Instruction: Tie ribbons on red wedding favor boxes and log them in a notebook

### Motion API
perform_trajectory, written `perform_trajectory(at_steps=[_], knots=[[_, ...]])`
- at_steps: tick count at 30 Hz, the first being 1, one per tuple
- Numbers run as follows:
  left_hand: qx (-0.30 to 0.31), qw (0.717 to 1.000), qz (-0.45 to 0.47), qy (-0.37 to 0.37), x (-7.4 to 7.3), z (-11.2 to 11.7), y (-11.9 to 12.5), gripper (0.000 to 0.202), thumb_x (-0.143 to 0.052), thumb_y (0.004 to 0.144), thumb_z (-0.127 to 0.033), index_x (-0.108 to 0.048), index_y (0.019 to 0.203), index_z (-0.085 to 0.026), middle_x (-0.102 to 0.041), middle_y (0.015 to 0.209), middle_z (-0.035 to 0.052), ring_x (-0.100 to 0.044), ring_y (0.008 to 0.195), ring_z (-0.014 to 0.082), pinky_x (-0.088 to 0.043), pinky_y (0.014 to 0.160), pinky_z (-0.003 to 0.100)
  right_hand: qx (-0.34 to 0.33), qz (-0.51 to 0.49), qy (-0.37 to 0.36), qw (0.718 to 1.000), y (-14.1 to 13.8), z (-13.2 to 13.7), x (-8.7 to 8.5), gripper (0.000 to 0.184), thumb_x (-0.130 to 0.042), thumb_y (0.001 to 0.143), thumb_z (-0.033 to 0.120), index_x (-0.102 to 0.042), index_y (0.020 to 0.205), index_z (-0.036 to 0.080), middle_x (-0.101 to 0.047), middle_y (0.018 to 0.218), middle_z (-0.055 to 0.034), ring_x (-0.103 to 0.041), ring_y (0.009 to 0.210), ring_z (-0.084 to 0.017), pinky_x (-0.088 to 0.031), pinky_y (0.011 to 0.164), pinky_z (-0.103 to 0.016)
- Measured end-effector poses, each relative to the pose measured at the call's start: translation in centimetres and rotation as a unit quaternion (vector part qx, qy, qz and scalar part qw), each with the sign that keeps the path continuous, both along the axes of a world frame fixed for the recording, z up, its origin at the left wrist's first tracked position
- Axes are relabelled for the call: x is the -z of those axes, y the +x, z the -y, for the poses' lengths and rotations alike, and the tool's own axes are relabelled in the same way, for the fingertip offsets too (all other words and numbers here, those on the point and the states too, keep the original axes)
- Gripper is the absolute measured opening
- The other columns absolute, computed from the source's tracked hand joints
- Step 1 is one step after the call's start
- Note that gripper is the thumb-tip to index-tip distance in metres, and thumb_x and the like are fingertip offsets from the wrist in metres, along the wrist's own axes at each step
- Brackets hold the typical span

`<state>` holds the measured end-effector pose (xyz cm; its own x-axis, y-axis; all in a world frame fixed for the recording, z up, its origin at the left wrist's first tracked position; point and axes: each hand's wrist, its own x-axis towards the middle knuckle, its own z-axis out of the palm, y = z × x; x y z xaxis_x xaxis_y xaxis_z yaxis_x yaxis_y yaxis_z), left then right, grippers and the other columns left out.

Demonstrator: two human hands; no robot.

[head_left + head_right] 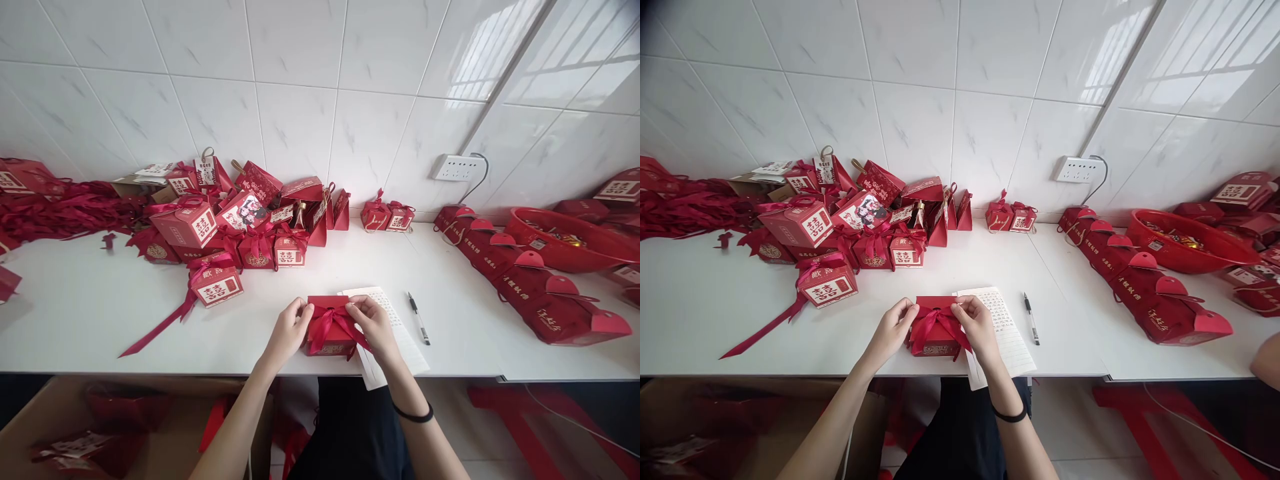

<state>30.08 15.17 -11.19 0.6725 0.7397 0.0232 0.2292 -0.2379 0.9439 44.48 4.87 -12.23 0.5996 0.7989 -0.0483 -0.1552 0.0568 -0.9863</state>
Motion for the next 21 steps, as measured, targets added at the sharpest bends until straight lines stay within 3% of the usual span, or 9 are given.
perform_trajectory(at_steps=[8,14,18,21], knots=[[-0.003,1.000,0.014,0.003,1.2,-0.1,-0.4,0.034,-0.036,0.086,-0.047,-0.035,0.067,-0.020,-0.030,0.059,-0.0057,-0.030,0.053,0.0090,-0.030,0.053,0.021,0.002,-0.097,0.032,0.995,-0.2,0.0,0.1,0.038,-0.075,0.063,0.043,-0.055,0.082,0.017,-0.058,0.072,0.0006,-0.054,0.063,-0.011,-0.043,0.057,-0.022],[0.000,1.000,0.029,0.007,1.7,-0.3,-0.2,0.034,-0.037,0.086,-0.046,-0.035,0.066,-0.020,-0.032,0.059,-0.0053,-0.031,0.053,0.0090,-0.030,0.052,0.022,-0.003,-0.087,0.034,0.996,0.0,0.1,0.3,0.036,-0.073,0.065,0.044,-0.054,0.082,0.018,-0.058,0.073,0.0003,-0.054,0.063,-0.012,-0.043,0.057,-0.024],[0.002,0.999,0.032,-0.012,1.4,-0.6,-0.5,0.034,-0.038,0.086,-0.047,-0.035,0.066,-0.019,-0.031,0.059,-0.0054,-0.032,0.054,0.0093,-0.030,0.053,0.022,0.024,0.063,-0.006,0.998,0.2,0.6,-0.2,0.032,-0.062,0.075,0.049,-0.056,0.082,0.018,-0.060,0.078,-0.0037,-0.057,0.072,-0.017,-0.046,0.064,-0.030],[0.027,0.999,0.015,-0.019,0.9,-1.1,-0.8,0.035,-0.040,0.085,-0.047,-0.036,0.064,-0.019,-0.034,0.059,-0.0050,-0.036,0.056,0.0098,-0.033,0.056,0.023,0.099,0.286,-0.019,0.953,-0.7,1.7,-1.9,0.028,-0.054,0.083,0.046,-0.059,0.086,0.019,-0.059,0.089,-0.0070,-0.055,0.085,-0.021,-0.046,0.075,-0.036]])
